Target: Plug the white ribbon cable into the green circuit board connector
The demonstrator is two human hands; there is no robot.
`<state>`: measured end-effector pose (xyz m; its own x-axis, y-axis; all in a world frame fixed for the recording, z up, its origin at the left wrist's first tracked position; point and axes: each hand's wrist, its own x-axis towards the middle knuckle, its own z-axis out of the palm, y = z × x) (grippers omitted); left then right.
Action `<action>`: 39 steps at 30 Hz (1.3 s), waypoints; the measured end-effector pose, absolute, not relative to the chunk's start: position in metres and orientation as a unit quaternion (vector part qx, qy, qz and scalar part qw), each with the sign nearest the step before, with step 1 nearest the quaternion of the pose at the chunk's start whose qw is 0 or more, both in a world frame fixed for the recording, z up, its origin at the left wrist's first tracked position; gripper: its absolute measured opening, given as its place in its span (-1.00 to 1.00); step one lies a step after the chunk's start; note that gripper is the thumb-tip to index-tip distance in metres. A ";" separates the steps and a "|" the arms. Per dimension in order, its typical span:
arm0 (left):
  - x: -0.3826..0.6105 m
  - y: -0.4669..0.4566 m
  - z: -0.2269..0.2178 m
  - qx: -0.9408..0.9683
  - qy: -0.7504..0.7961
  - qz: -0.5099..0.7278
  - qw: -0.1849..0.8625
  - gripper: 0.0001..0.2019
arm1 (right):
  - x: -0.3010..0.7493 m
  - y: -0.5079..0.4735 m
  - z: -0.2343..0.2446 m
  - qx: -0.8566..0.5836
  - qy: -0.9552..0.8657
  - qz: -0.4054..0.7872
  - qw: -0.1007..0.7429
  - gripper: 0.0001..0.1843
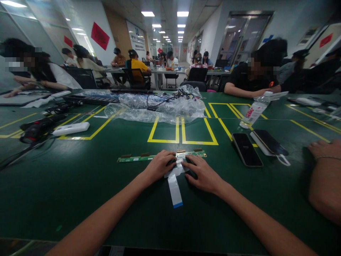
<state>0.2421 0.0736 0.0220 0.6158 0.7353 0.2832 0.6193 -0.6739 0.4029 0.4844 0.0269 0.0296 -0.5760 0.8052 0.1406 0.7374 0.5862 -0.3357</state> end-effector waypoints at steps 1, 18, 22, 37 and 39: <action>0.242 0.074 0.021 0.888 0.380 0.221 0.133 -0.82 | 0.484 0.027 0.029 -0.438 -0.880 0.120 0.140 -0.45; 0.246 0.077 0.021 0.892 0.388 0.211 0.101 -0.86 | 0.484 0.031 0.023 -0.443 -0.875 0.113 0.156 -0.53; 0.245 0.077 0.022 0.893 0.389 0.206 0.099 -0.86 | 0.483 0.033 0.022 -0.446 -0.875 0.110 0.154 -0.52; 0.246 0.071 0.021 0.905 0.366 0.205 0.065 -0.79 | 0.485 0.032 0.025 -0.435 -0.881 0.103 0.155 -0.51; 0.246 0.070 0.021 0.910 0.358 0.201 0.060 -0.75 | 0.485 0.032 0.025 -0.432 -0.882 0.105 0.157 -0.51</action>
<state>0.2457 0.0695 0.0205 0.6626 0.6757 0.3231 0.6278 -0.7363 0.2525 0.4853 0.0316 0.0251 -0.5776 0.7948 0.1860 0.7290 0.6048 -0.3206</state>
